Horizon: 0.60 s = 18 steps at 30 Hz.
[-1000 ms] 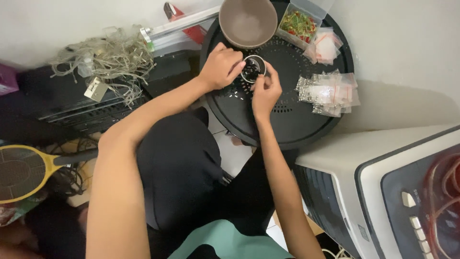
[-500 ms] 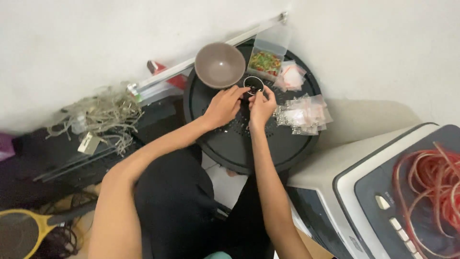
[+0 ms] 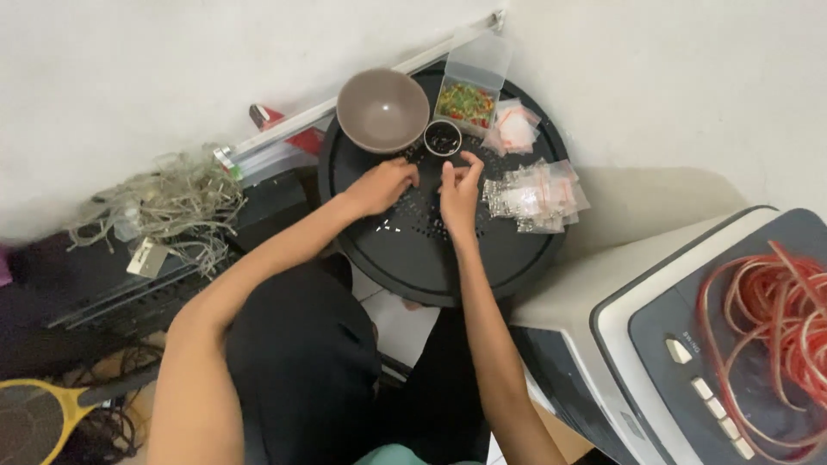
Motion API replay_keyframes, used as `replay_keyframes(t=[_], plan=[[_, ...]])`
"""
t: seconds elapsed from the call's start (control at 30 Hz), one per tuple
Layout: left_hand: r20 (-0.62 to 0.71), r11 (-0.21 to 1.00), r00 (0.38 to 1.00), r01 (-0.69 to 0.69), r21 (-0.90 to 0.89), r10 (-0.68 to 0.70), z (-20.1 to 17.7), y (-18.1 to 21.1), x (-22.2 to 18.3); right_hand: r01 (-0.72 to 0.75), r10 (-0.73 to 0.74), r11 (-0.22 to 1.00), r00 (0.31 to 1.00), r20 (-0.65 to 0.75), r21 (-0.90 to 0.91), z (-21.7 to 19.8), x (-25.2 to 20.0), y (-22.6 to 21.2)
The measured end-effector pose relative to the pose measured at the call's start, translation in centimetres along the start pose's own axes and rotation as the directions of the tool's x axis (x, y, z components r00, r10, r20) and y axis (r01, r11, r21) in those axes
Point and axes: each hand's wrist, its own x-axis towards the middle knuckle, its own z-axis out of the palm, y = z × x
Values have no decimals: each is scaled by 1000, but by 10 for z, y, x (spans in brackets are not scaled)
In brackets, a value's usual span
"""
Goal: Sorting small electronic components from a bowl and a pile into individual plastic bags on a table.
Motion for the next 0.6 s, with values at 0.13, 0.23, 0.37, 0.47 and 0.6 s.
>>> replay_keyframes(t=[0.13,0.23,0.37,0.47,0.6], plan=[[107,998,992,58,20,-60,6,-9,13,-60,125,975,946,300,-215,-21,-26,-19],[234,990,965,95,108,-118,-12,13,5,33,160,956,776,610,-293,-23,-54,-65],[239,960,946,166,227,-220,1,-13,10,225,61,908,764,642,-354,2,-61,-58],[246,936,931,193,294,-269,4,-21,8,257,23,895,789,614,-363,17,-62,-53],[290,901,890,237,364,-351,-12,-10,5,321,-60,896,770,635,-305,27,-57,-69]])
